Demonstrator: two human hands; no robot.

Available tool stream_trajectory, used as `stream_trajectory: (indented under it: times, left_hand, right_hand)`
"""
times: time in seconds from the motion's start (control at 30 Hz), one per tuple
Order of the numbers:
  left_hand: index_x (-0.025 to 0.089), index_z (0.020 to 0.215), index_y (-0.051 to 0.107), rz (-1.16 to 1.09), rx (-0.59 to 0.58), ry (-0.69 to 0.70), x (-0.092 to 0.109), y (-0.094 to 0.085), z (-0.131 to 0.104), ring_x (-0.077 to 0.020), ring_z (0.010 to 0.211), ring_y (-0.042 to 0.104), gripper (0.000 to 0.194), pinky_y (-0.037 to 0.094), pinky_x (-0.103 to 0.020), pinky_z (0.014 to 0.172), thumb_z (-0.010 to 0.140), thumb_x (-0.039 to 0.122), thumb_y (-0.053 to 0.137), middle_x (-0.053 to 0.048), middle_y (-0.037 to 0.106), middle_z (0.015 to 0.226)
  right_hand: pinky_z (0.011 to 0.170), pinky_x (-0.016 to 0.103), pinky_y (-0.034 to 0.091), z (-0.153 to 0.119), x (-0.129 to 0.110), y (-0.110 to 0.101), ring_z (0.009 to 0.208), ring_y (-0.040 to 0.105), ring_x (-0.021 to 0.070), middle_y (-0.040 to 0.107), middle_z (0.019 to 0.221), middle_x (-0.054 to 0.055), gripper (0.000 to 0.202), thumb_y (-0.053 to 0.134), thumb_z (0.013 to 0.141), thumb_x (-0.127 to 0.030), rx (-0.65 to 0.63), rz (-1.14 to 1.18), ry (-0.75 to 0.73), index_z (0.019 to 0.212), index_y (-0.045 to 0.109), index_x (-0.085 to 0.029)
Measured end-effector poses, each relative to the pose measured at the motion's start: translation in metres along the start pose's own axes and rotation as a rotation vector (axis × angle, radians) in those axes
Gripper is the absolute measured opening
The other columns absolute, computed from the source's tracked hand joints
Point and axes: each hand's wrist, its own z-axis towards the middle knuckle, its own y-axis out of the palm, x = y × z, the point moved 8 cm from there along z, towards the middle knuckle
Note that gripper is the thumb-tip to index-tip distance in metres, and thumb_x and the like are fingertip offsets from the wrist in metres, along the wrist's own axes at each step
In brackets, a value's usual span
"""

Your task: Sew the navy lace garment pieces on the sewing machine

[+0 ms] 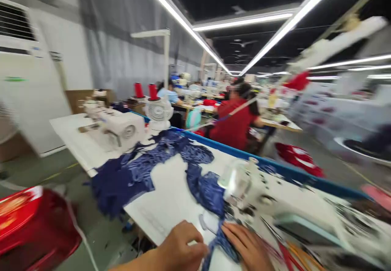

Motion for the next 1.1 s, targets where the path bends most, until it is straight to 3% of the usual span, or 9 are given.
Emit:
stream_trajectory:
  times: [0.1,0.2,0.33,0.47,0.63,0.83,1.0,1.1]
  left_hand:
    - [0.018,0.111,0.06,-0.188,0.1,0.005,-0.003,-0.011,0.018,-0.0183,0.083,0.061,0.032,0.053,-0.033,0.07,0.085,0.003,0.048,-0.008,0.064,0.094]
    - [0.018,0.121,0.056,-0.215,0.116,0.044,-0.008,-0.008,0.035,-0.0188,0.091,0.058,0.036,0.054,-0.033,0.077,0.089,0.002,0.048,-0.01,0.061,0.1]
    - [0.018,0.128,0.052,-0.102,0.109,0.001,-0.026,0.002,0.055,-0.0226,0.103,0.055,0.04,0.052,-0.038,0.086,0.09,0.005,0.051,-0.011,0.057,0.109]
    - [0.016,0.131,0.05,-0.033,-0.022,0.005,-0.047,0.014,0.074,-0.0288,0.115,0.05,0.04,0.049,-0.048,0.095,0.091,0.015,0.054,-0.015,0.052,0.121]
    - [0.015,0.127,0.053,-0.029,-0.073,0.024,-0.064,0.024,0.08,-0.03,0.111,0.053,0.037,0.052,-0.049,0.09,0.09,0.021,0.055,-0.016,0.054,0.119]
    - [0.014,0.117,0.06,0.08,-0.056,0.148,-0.067,0.03,0.082,-0.0289,0.114,0.057,0.035,0.052,-0.047,0.092,0.09,0.004,0.041,-0.015,0.063,0.111]
    - [0.016,0.12,0.059,-0.023,-0.139,0.118,-0.068,0.034,0.086,-0.0267,0.105,0.061,0.029,0.053,-0.046,0.093,0.095,0.026,0.049,-0.013,0.064,0.11]
    - [0.016,0.118,0.06,0.0,-0.103,0.127,-0.068,0.034,0.089,-0.0273,0.106,0.06,0.027,0.054,-0.045,0.09,0.094,0.02,0.047,-0.013,0.064,0.108]
  right_hand:
    - [0.099,0.044,0.049,0.005,0.0,-0.006,0.119,0.054,0.0253,0.06,0.13,0.007,0.074,0.039,0.069,0.003,-0.088,0.102,0.167,0.136,0.056,-0.024]
    - [0.096,0.042,0.046,0.013,0.003,-0.015,0.11,0.055,0.0241,0.063,0.119,0.008,0.059,0.04,0.075,0.004,-0.035,0.196,0.238,0.125,0.061,-0.019]
    - [0.09,0.04,0.044,0.011,0.005,-0.022,0.097,0.055,0.0223,0.063,0.11,0.008,0.05,0.039,0.081,0.004,0.026,0.198,0.268,0.12,0.06,-0.018]
    - [0.094,0.04,0.041,0.014,0.0,-0.021,0.099,0.053,0.0226,0.061,0.117,0.009,0.044,0.044,0.087,-0.002,0.004,0.151,0.255,0.126,0.057,-0.017]
    - [0.099,0.044,0.038,0.018,-0.002,-0.014,0.102,0.056,0.0236,0.061,0.121,0.01,0.031,0.052,0.1,-0.027,-0.029,0.137,0.285,0.129,0.055,-0.018]
    - [0.101,0.046,0.035,0.015,-0.001,-0.005,0.1,0.058,0.0236,0.063,0.12,0.008,0.029,0.052,0.102,-0.035,-0.045,0.132,0.3,0.126,0.057,-0.019]
    - [0.102,0.046,0.035,0.016,-0.003,-0.006,0.099,0.058,0.0235,0.064,0.119,0.008,0.03,0.052,0.101,-0.035,-0.041,0.118,0.31,0.127,0.057,-0.02]
    - [0.103,0.045,0.034,0.016,-0.002,-0.008,0.099,0.059,0.0234,0.065,0.119,0.006,0.03,0.052,0.101,-0.036,-0.019,0.131,0.324,0.128,0.057,-0.022]
